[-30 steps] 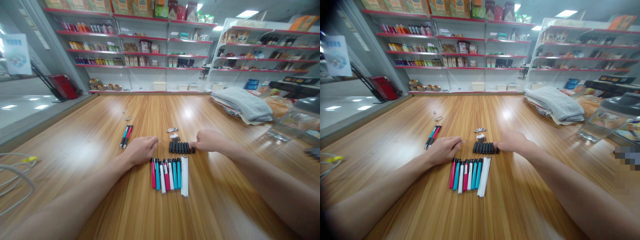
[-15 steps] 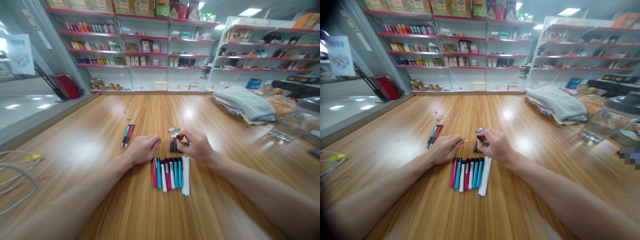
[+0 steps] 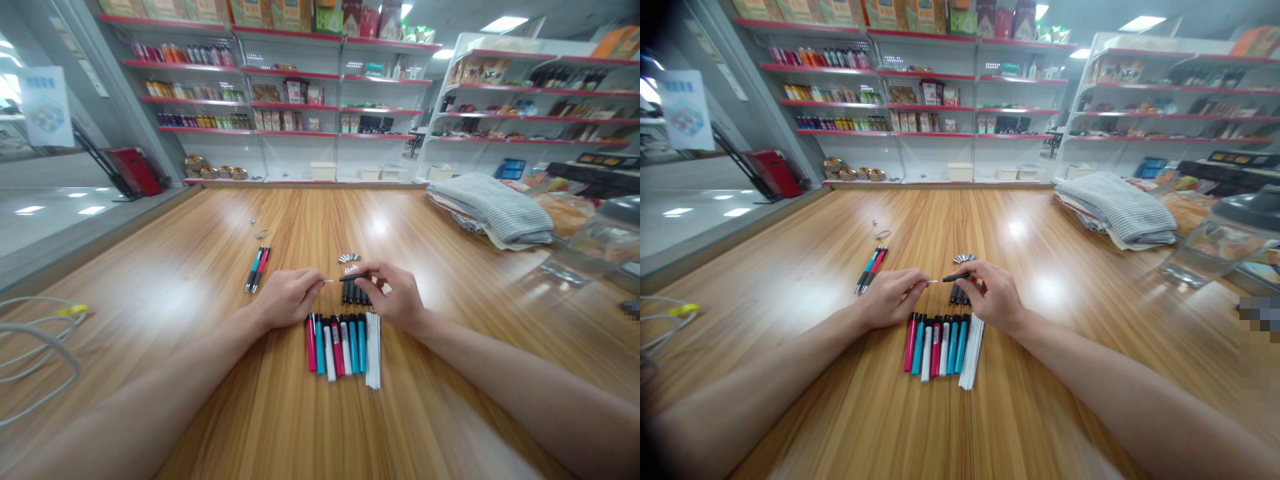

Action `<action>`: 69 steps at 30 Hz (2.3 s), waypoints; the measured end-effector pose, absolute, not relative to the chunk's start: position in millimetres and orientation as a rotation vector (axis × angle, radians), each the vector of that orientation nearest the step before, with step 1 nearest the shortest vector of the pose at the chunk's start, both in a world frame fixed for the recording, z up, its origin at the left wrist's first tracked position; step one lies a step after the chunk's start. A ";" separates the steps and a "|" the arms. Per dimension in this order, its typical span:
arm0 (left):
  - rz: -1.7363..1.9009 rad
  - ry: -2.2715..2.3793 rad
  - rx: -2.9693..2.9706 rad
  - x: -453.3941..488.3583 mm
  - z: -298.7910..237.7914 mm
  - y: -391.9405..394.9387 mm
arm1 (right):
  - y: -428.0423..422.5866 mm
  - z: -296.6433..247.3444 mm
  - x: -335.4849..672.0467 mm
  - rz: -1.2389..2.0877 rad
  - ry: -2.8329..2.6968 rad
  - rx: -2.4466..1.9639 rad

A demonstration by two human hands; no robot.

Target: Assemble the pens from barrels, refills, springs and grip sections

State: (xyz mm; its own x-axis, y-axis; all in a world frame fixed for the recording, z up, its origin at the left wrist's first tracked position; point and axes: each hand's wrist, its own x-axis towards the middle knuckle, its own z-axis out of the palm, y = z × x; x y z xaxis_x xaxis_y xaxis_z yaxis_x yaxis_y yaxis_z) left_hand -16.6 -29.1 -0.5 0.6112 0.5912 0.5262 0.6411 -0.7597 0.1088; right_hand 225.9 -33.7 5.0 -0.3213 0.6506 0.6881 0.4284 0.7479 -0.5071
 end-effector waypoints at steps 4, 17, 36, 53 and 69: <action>-0.842 -1.036 -2.753 -16.5 0.1 -29.5 | -34.3 4.7 226.1 0.317 -1.982 -0.809; -1.052 -1.069 -2.698 -6.3 -0.4 -35.0 | -34.2 3.1 221.0 0.201 -2.025 -0.747; -0.926 -0.910 -2.608 -8.9 1.3 -36.3 | -31.4 5.1 219.2 0.071 -2.170 -0.697; -0.925 -0.845 -2.608 -7.1 -1.5 -34.9 | -32.2 4.5 219.5 -0.006 -2.269 -0.749; -0.784 -0.924 -2.664 -6.0 3.6 -39.6 | -35.0 4.8 218.4 -0.092 -2.333 -0.748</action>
